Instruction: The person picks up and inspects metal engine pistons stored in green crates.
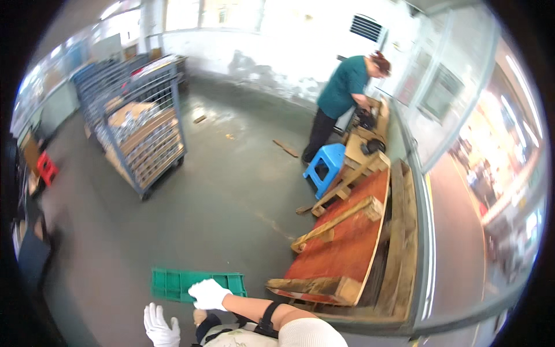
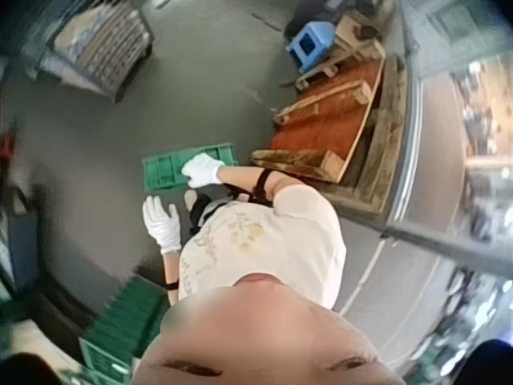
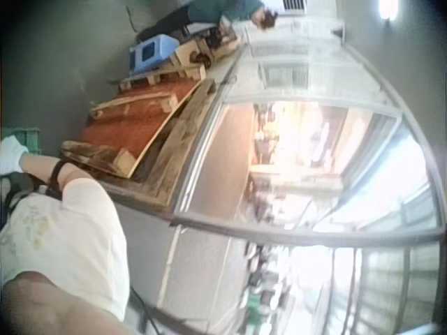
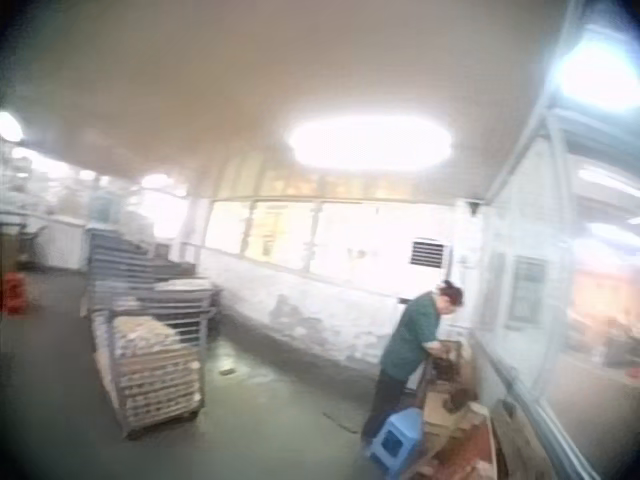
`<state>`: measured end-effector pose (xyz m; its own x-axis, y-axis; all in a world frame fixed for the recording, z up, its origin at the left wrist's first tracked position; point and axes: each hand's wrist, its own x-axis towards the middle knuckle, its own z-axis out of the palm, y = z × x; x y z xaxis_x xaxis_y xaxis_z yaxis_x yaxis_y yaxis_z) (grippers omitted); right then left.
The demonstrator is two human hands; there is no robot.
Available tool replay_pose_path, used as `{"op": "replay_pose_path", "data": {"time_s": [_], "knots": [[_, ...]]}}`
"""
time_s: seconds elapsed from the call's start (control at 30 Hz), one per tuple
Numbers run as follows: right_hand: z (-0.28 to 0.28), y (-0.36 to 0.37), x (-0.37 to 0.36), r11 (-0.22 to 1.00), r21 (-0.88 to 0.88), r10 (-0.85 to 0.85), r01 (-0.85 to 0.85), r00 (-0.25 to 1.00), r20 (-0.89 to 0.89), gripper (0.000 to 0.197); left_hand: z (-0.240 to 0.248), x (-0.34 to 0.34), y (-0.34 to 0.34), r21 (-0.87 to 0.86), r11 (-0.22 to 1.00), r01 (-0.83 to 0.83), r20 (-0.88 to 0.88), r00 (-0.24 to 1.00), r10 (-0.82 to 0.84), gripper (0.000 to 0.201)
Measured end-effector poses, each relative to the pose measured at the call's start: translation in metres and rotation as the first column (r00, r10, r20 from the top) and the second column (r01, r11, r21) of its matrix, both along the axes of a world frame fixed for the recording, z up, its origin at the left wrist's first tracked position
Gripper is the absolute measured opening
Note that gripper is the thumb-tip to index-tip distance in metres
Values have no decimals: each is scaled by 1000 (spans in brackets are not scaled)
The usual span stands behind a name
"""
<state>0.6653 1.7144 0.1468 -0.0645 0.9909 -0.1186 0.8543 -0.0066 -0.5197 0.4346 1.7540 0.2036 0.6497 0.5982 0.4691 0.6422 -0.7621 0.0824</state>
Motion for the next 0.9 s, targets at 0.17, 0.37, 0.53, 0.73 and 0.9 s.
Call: {"op": "replay_pose_path", "data": {"time_s": [0.17,0.37,0.53,0.73,0.9], "knots": [[1,54,-35,989,-92,-119,118,993,3,23,-43,43,130,-105,794,599,-139,782,-608,31],[8,40,-70,846,-104,-529,523,847,-39,21,-63,78,166,-151,461,874,-311,401,-862,8],[10,-8,-113,606,161,-794,779,604,69,30,-76,105,159,-259,171,951,-355,71,-932,9],[123,-218,-204,-503,512,-797,696,-602,36,23,-141,137,135,-401,130,907,-686,-203,-699,23],[161,-349,-351,-750,571,60,-334,-894,-444,40,-66,155,74,-529,301,793,-744,-263,-614,23]]}}
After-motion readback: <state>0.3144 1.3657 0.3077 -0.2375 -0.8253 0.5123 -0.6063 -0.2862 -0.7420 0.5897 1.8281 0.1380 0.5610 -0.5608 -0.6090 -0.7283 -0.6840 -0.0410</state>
